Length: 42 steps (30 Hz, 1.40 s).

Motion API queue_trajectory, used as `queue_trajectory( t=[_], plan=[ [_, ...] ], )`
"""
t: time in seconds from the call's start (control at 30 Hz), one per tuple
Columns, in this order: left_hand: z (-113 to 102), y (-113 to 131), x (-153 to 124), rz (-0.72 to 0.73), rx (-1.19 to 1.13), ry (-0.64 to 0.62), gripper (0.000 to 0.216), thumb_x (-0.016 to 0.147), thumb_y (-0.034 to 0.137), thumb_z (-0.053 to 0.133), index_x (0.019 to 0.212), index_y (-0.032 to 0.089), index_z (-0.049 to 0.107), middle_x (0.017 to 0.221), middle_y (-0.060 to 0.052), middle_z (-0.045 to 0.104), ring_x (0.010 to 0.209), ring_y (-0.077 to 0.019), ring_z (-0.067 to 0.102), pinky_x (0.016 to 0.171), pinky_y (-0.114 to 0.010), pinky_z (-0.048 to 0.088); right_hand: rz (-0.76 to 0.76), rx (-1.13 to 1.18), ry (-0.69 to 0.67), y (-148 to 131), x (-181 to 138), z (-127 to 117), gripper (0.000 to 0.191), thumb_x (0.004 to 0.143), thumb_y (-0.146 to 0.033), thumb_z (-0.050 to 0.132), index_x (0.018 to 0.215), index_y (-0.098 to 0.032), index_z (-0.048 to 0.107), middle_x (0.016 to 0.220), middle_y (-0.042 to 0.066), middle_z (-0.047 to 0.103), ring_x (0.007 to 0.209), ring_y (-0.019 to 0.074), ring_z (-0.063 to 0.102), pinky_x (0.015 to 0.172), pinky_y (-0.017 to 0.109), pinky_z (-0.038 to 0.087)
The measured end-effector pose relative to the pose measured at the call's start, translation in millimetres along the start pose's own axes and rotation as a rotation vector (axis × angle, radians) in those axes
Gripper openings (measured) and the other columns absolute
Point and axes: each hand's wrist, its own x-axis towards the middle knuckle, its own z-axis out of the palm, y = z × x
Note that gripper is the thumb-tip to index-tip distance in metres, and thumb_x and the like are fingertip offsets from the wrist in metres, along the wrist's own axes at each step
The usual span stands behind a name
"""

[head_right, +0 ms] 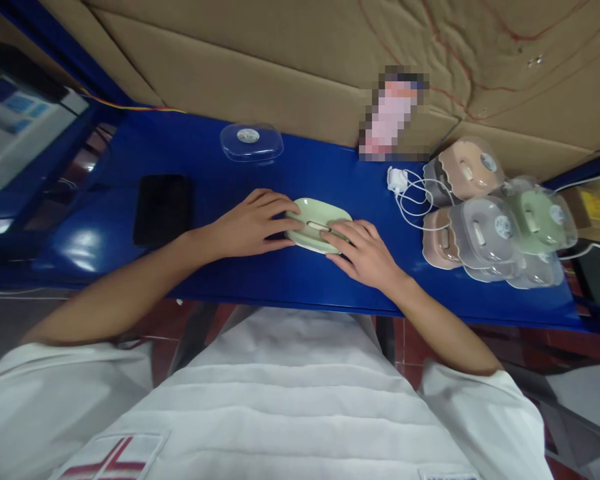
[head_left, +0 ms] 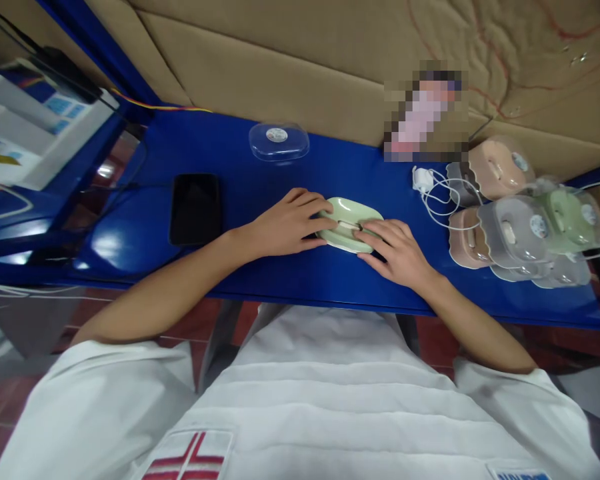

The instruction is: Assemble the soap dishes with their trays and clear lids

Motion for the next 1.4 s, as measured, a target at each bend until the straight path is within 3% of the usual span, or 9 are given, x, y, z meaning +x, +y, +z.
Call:
queue_trajectory(
  t=[0.23,0.4,0.57,0.7,0.8,0.93,1.13,1.23,1.4],
  plan=[
    [0,6,0,-0.017,0.027,-0.009,0.022,0.105,0.032,0.063,0.120,0.024,0.076,0.138,-0.013,0.069,0.134,-0.0358,0.059,0.111,-0.054,0.049,0.044,0.006,-0.012,-4,1,4,0.041,0.109,-0.031,0.063,0.150,-0.030,0.067,0.154,0.007,0.069,0.145,0.0281,0.065,0.125,0.051,0.046],
    [-3,-13,2,-0.086,-0.162,0.000,0.036,0.111,0.048,0.053,0.127,0.025,0.075,0.147,-0.014,0.065,0.136,-0.0331,0.061,0.115,-0.053,0.050,-0.010,0.027,-0.111,7,10,4,0.043,0.112,-0.042,0.059,0.150,-0.023,0.067,0.158,0.011,0.065,0.151,0.0294,0.060,0.128,0.053,0.044],
    [2,-61,10,-0.552,-0.157,0.027,0.064,0.110,0.051,0.048,0.168,0.023,0.043,0.172,-0.022,0.039,0.160,-0.0413,0.038,0.130,-0.070,0.030,0.002,0.077,-0.148,18,29,8,0.043,0.114,-0.044,0.054,0.148,-0.024,0.069,0.156,0.012,0.066,0.148,0.0305,0.061,0.126,0.055,0.046],
    [9,-74,11,-0.839,0.039,0.048,0.073,0.105,0.045,0.053,0.171,0.020,0.036,0.173,-0.026,0.036,0.163,-0.0517,0.027,0.124,-0.087,0.014,0.010,0.121,-0.111,20,28,14,0.040,0.114,-0.037,0.052,0.149,-0.025,0.068,0.155,0.014,0.066,0.150,0.0322,0.059,0.125,0.059,0.046],
    [9,-70,6,-0.823,0.082,0.089,0.069,0.100,0.042,0.063,0.163,0.021,0.049,0.165,-0.025,0.044,0.156,-0.0532,0.036,0.125,-0.087,0.009,-0.001,0.182,-0.071,21,21,16,0.040,0.113,-0.035,0.053,0.150,-0.025,0.064,0.163,0.018,0.057,0.158,0.0338,0.050,0.127,0.061,0.045],
    [6,-73,-4,-0.742,-0.139,0.058,0.066,0.093,0.048,0.078,0.154,0.030,0.060,0.164,-0.017,0.043,0.152,-0.0440,0.045,0.126,-0.074,0.033,0.071,0.261,-0.003,25,17,20,0.061,0.109,-0.039,0.059,0.167,-0.029,0.042,0.180,0.017,0.028,0.169,0.0371,0.030,0.131,0.065,0.041],
    [-4,-62,3,-0.414,-0.561,0.236,0.057,0.098,0.066,0.072,0.142,0.031,0.068,0.151,-0.011,0.058,0.146,-0.0311,0.055,0.121,-0.051,0.052,0.136,0.252,0.068,32,17,26,0.102,0.104,-0.057,0.068,0.178,-0.040,0.000,0.187,0.009,0.004,0.172,0.0411,0.017,0.134,0.074,0.032],
    [-8,-44,10,-0.245,-0.711,0.154,0.059,0.098,0.070,0.073,0.143,0.032,0.068,0.154,-0.012,0.058,0.146,-0.0305,0.057,0.120,-0.048,0.054,0.127,0.244,0.075,36,17,28,0.104,0.103,-0.062,0.067,0.178,-0.041,-0.002,0.187,0.007,0.005,0.172,0.0410,0.015,0.135,0.074,0.029],
    [-6,-34,10,-0.113,-0.568,0.063,0.069,0.101,0.064,0.072,0.157,0.027,0.057,0.159,-0.018,0.056,0.151,-0.0357,0.052,0.130,-0.060,0.042,0.073,0.276,0.078,36,17,25,0.093,0.106,-0.052,0.066,0.179,-0.038,0.011,0.182,0.010,0.030,0.168,0.0386,0.032,0.134,0.070,0.035]
  ],
)
